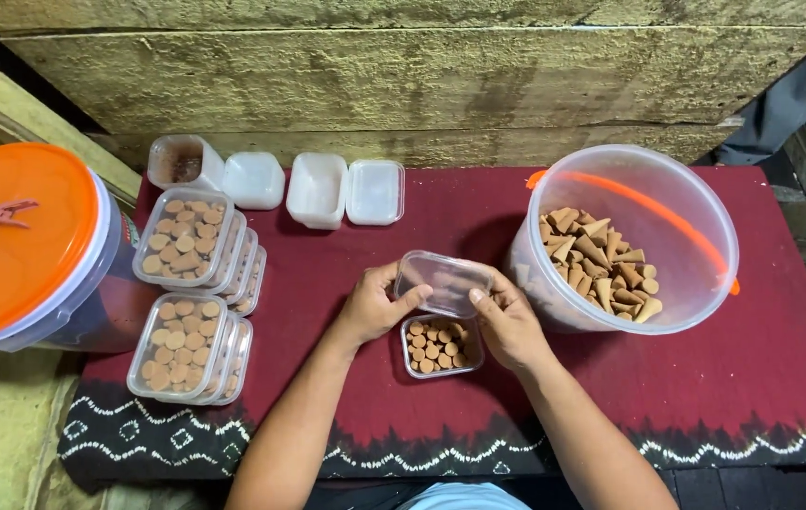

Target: The person is manually sorting and packing incense cones from a bulk bucket into individual plastic retail containers and then sealing them with lids.

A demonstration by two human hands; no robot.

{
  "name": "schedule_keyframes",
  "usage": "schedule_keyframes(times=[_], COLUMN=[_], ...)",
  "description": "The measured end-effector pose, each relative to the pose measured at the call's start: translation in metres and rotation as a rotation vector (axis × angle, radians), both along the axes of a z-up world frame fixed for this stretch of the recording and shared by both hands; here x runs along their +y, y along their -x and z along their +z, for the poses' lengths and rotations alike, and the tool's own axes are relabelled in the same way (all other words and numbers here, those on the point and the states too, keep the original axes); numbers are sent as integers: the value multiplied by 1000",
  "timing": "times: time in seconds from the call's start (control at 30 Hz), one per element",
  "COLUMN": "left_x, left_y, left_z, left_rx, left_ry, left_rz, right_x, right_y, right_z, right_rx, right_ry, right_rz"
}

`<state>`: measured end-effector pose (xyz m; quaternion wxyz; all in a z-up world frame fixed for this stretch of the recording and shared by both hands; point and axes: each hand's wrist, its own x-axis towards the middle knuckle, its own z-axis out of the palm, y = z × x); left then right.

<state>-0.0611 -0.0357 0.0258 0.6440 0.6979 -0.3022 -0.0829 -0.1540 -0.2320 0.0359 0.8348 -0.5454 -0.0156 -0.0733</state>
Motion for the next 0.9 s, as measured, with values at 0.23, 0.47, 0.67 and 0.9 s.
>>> schedule_keyframes(times=[0.23,0.47,0.67,0.9], left_x=[-7,-7,-7,-9], left_y=[14,11,15,20], left_z=[24,10,15,20], left_rx=[9,-1,-167,-233], left_ry=[86,97,73,58], left_rz=[0,102,237,306], right_x=[-9,2,-11,-19], right_y=[-3,-2,-2,-3], right_z=[-10,-7,-21,-23], right_rx=[-46,-40,-36,-89], right_ry=[311,6,241,420], right_rz=[-62,21,7,-93])
